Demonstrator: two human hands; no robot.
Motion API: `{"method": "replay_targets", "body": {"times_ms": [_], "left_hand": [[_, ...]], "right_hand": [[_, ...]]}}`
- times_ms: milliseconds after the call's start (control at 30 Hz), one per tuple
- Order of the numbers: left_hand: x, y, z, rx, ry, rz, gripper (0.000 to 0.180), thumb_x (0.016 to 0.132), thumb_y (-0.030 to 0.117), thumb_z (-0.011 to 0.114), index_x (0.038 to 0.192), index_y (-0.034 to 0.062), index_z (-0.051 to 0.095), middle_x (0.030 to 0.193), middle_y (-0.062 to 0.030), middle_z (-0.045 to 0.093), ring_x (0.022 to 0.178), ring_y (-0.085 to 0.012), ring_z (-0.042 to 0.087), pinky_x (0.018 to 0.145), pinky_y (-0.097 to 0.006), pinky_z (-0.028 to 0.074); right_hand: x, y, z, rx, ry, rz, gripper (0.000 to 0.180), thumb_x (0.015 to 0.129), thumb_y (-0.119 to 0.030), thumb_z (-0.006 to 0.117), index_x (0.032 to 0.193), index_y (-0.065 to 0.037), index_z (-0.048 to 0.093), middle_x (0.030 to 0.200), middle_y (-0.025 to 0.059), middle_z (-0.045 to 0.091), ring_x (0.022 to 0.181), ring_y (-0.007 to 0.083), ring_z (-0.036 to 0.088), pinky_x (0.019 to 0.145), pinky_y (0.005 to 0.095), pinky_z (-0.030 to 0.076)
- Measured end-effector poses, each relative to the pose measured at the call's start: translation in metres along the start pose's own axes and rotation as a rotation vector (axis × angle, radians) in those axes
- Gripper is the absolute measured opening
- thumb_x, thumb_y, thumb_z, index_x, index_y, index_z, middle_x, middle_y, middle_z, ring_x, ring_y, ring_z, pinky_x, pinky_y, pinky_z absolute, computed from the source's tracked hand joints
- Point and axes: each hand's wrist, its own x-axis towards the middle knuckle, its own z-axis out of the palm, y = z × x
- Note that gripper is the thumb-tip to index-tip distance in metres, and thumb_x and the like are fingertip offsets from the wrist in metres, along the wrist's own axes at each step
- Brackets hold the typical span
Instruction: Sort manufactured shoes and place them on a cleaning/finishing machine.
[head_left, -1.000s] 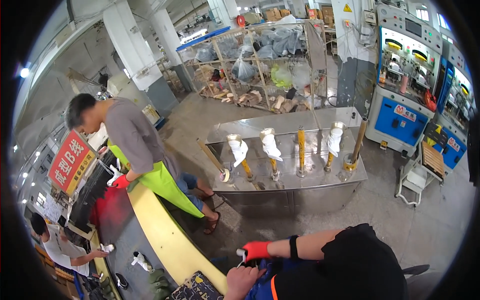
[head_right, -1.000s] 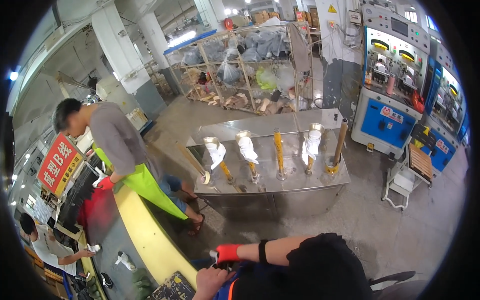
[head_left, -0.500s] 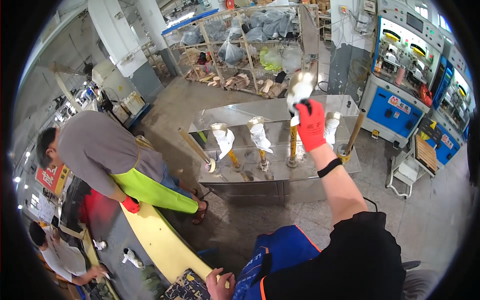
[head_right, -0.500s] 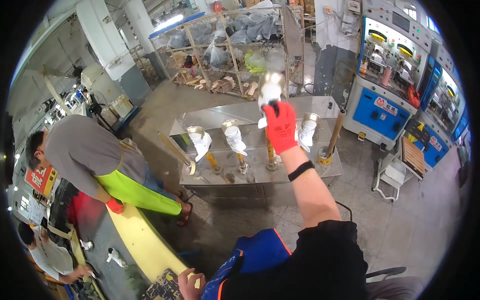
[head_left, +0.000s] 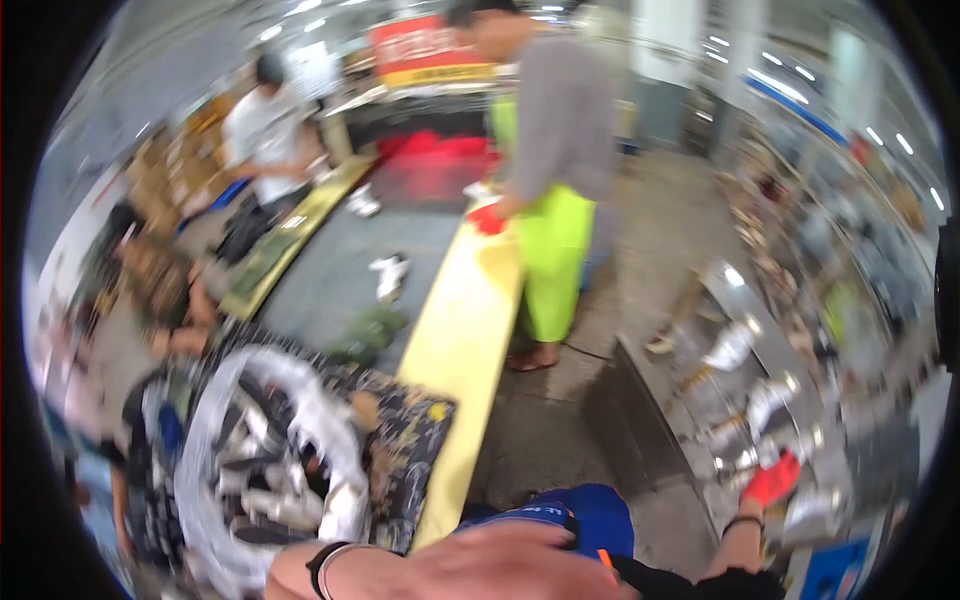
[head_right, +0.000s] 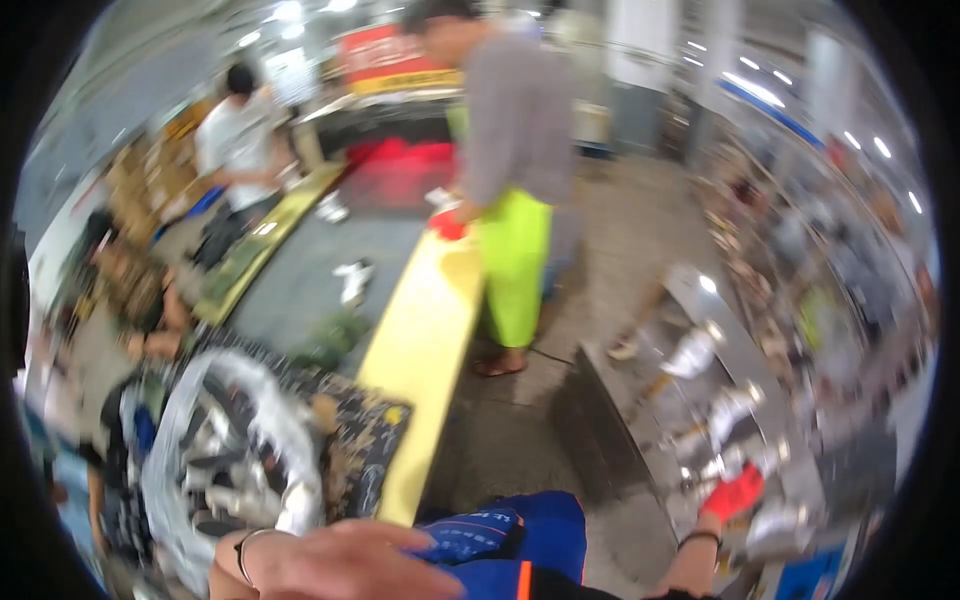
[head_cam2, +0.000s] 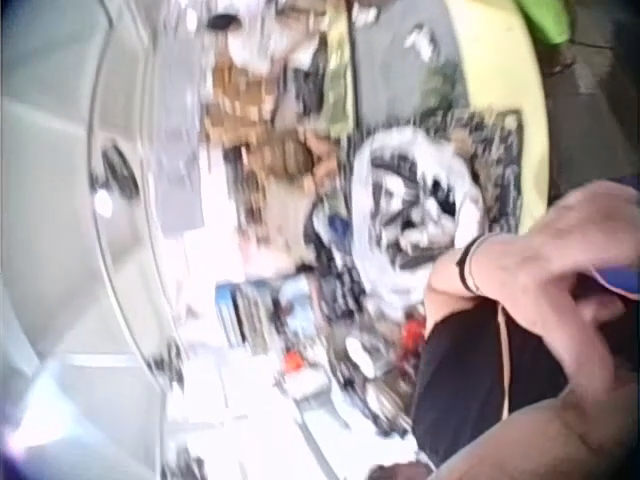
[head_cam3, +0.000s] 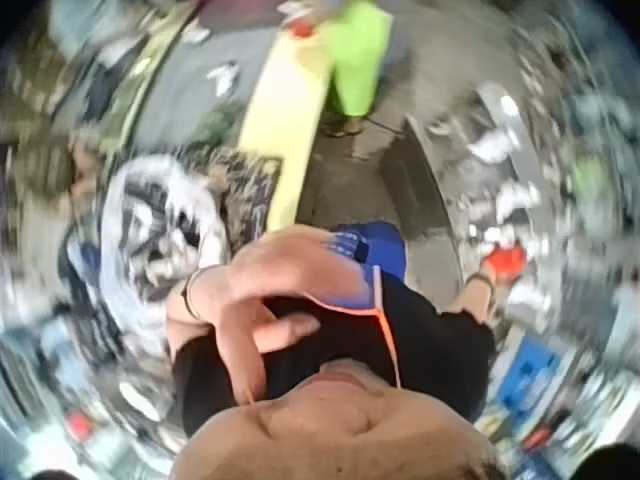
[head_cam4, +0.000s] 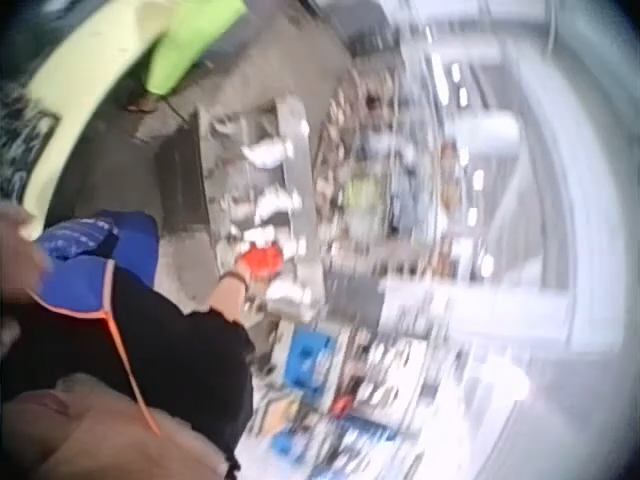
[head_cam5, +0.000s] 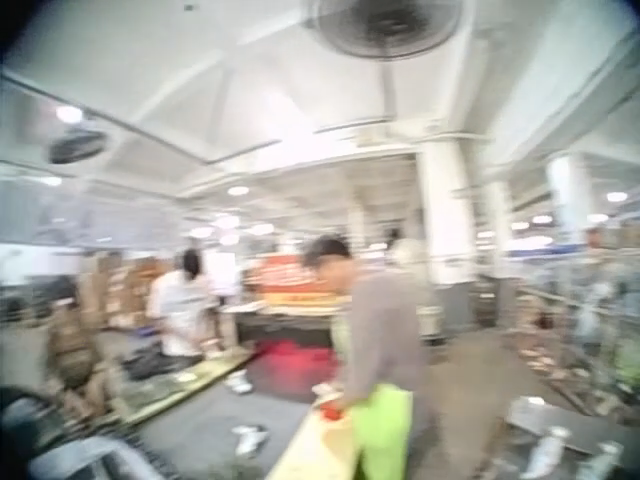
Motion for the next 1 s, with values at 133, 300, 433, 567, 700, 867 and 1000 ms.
{"method": "replay_targets", "body": {"times_ms": [133, 300, 433, 567, 700, 867, 1000], "left_hand": [[-0.009, 0.023, 0.012, 0.137, 0.276, 0.228, 0.045, 0.088, -0.001, 0.054, 0.125, 0.0219, 0.061, 0.121, -0.0232, 0.058, 0.097, -0.0395, 0.063, 0.079, -0.047, 0.050], [-0.034, 0.082, -0.001, -0.029, 0.321, -0.005, 0.047, 0.094, -0.001, 0.048, 0.131, 0.0261, 0.058, 0.122, -0.0229, 0.057, 0.097, -0.0376, 0.063, 0.078, -0.046, 0.051], [-0.076, 0.077, -0.005, 0.022, 0.179, 0.185, 0.033, 0.095, 0.024, 0.057, 0.128, 0.0255, 0.061, 0.126, -0.0237, 0.055, 0.099, -0.0373, 0.062, 0.076, -0.047, 0.051], [-0.133, 0.100, -0.028, -0.130, 0.345, -0.439, 0.029, 0.098, 0.019, 0.051, 0.096, -0.0049, 0.066, 0.109, -0.0198, 0.064, 0.097, -0.0362, 0.062, 0.086, -0.044, 0.048], [-0.256, 0.035, -0.031, 0.079, 1.073, -1.110, 0.015, 0.092, 0.006, 0.055, 0.100, 0.0025, 0.068, 0.092, -0.0098, 0.067, 0.083, -0.0186, 0.064, 0.078, -0.033, 0.052], [-0.413, 0.004, -0.084, -0.222, 2.154, -0.534, 0.013, 0.090, 0.019, 0.061, 0.083, 0.0081, 0.058, 0.083, -0.0045, 0.063, 0.074, -0.0160, 0.059, 0.067, -0.030, 0.048], [-0.457, -0.002, -0.135, 0.191, 2.417, -0.595, 0.030, 0.086, 0.032, 0.067, 0.092, 0.0031, 0.063, 0.088, -0.0057, 0.063, 0.074, -0.0182, 0.057, 0.066, -0.035, 0.045]], "right_hand": [[-0.030, 0.015, 0.016, 0.072, -0.030, 0.090, 0.058, 0.079, -0.004, 0.057, 0.135, -0.011, 0.045, 0.134, 0.0230, 0.045, 0.125, 0.0401, 0.043, 0.104, 0.0466, 0.036], [-0.118, -0.055, 0.060, 0.159, -0.370, -0.407, 0.049, 0.074, -0.002, 0.056, 0.123, -0.005, 0.055, 0.126, 0.0203, 0.056, 0.118, 0.0368, 0.051, 0.100, 0.0455, 0.040], [-0.201, -0.130, 0.059, 0.632, -0.907, -0.892, 0.046, 0.074, -0.017, 0.067, 0.118, -0.005, 0.058, 0.123, 0.0233, 0.056, 0.116, 0.0408, 0.051, 0.101, 0.0456, 0.042], [-0.183, -0.250, -0.021, 0.801, -0.982, -1.007, 0.051, 0.078, -0.026, 0.069, 0.123, -0.006, 0.056, 0.125, 0.0229, 0.054, 0.116, 0.0404, 0.052, 0.099, 0.0436, 0.043], [-0.125, -0.329, -0.030, 0.904, -1.149, -1.057, 0.050, 0.081, -0.029, 0.068, 0.122, -0.003, 0.056, 0.120, 0.0181, 0.059, 0.112, 0.0335, 0.056, 0.096, 0.0400, 0.044], [-0.042, -0.383, -0.121, 1.858, -1.322, -0.333, 0.032, 0.097, -0.022, 0.054, 0.123, -0.003, 0.055, 0.110, 0.0058, 0.062, 0.095, 0.0129, 0.059, 0.085, 0.0265, 0.047], [-0.046, -0.358, -0.099, 1.538, -1.092, -0.484, 0.037, 0.095, -0.018, 0.058, 0.127, 0.000, 0.052, 0.113, 0.0081, 0.061, 0.101, 0.0164, 0.059, 0.090, 0.0285, 0.046]]}}
